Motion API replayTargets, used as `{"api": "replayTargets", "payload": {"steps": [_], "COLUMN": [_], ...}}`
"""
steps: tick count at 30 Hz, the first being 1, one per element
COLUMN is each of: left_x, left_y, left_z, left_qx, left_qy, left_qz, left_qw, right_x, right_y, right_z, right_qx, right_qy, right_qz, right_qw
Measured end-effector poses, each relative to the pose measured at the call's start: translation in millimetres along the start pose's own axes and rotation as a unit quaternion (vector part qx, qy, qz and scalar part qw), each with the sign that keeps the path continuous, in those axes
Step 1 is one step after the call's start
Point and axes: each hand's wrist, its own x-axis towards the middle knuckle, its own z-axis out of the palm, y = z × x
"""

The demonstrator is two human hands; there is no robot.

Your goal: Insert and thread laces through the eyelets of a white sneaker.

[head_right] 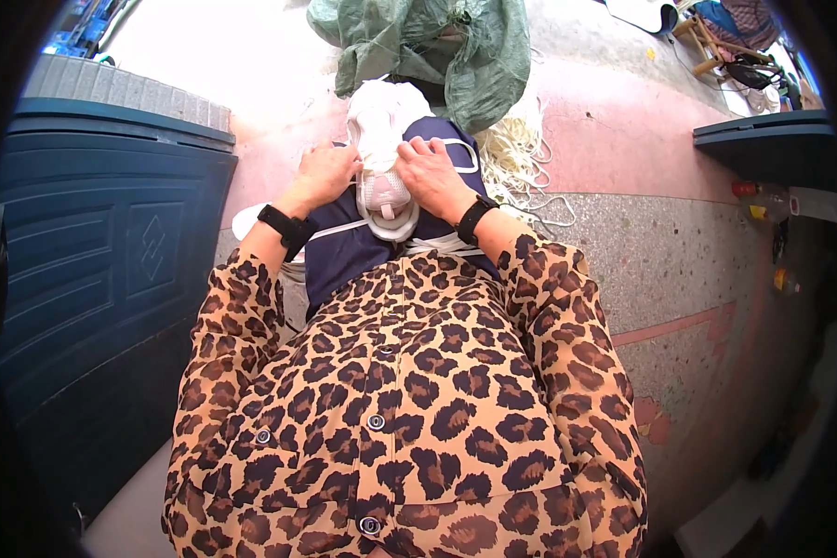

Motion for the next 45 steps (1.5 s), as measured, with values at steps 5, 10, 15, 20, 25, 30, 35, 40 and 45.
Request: {"api": "replayTargets", "payload": {"steps": [5, 10, 15, 20, 25, 30, 35, 40, 45], "left_x": [-12, -30, -35, -29, -22, -23, -22, -23, -21], "left_y": [3, 12, 4, 8, 13, 13, 7, 8, 16], "left_z": [-6, -2, 15, 20, 12, 11, 21, 21, 14], "left_qx": [0.079, 0.112, 0.034, -0.132, -0.325, -0.358, -0.24, -0.129, -0.032], "left_qy": [0.091, 0.234, 0.172, 0.164, 0.096, 0.103, 0.133, 0.16, 0.224], "left_qz": [0.119, 0.264, 0.138, 0.027, -0.12, -0.15, -0.082, -0.003, 0.094], "left_qw": [0.986, 0.929, 0.975, 0.977, 0.933, 0.916, 0.958, 0.979, 0.969], "right_x": [10, -1, 26, 38, 35, 29, 30, 37, 30], "right_y": [-7, 5, -8, 28, 21, 5, 2, 7, 3], "right_z": [-14, -7, -76, -112, -17, -3, -4, -4, 1], "right_qx": [-0.075, 0.059, 0.442, 0.489, 0.337, 0.228, 0.17, 0.18, 0.189], "right_qy": [-0.082, -0.046, 0.22, 0.224, -0.006, -0.069, -0.082, -0.089, -0.041], "right_qz": [-0.007, 0.025, 0.17, 0.236, 0.21, 0.148, 0.066, 0.013, 0.066], "right_qw": [0.994, 0.997, 0.852, 0.809, 0.918, 0.96, 0.98, 0.98, 0.979]}}
